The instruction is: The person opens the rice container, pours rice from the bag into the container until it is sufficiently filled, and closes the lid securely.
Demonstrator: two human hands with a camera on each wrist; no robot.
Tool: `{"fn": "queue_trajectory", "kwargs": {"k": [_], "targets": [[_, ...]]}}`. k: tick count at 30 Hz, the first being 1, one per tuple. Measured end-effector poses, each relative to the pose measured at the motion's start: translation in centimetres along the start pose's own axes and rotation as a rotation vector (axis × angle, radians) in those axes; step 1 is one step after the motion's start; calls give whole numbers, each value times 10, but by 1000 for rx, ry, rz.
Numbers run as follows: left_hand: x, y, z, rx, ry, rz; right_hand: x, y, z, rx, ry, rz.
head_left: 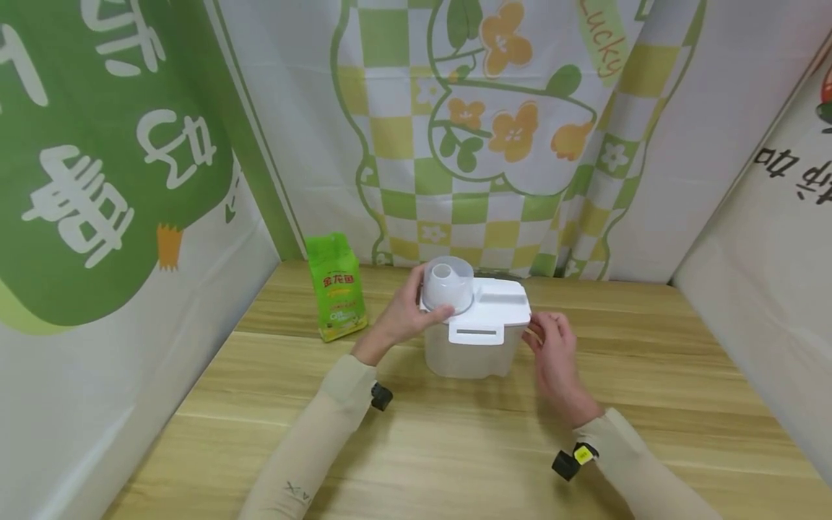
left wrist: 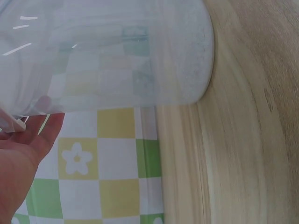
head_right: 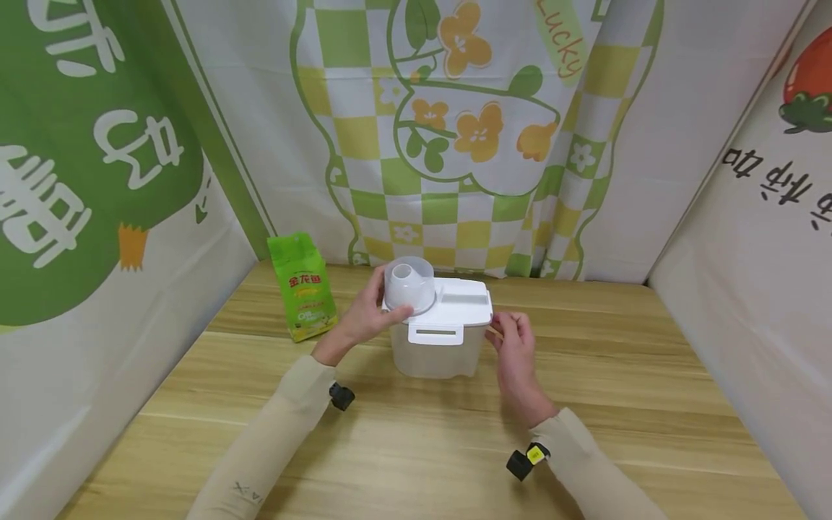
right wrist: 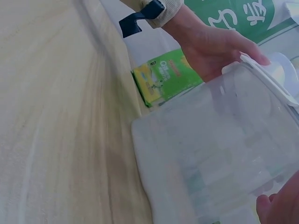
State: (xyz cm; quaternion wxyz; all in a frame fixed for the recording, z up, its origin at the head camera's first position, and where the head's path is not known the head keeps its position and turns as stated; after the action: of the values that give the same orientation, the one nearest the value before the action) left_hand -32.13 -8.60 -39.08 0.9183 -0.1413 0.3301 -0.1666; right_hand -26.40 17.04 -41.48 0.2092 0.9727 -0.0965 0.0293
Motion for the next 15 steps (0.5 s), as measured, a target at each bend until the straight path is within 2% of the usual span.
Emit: {"fn": "queue_trajectory", "kwargs": {"k": [11, 15], "targets": [[1, -3, -1, -17, 67, -16, -15, 3, -15, 70, 19, -78], [1, -4, -3, 10, 73, -24, -18, 5, -20, 112, 22, -113]]}}
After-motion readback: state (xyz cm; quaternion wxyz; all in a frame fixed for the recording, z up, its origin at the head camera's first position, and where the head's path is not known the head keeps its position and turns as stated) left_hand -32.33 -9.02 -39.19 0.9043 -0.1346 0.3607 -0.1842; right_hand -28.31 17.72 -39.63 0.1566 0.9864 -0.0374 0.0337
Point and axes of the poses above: each hand's wrist, its own x-axis away from the middle knuckle, its own y-axis out of the palm, z = x × y, the point moved 2 cm from there along -x, towards the middle knuckle, and after that the axes turned 8 degrees about y, right-handed, at the moved point
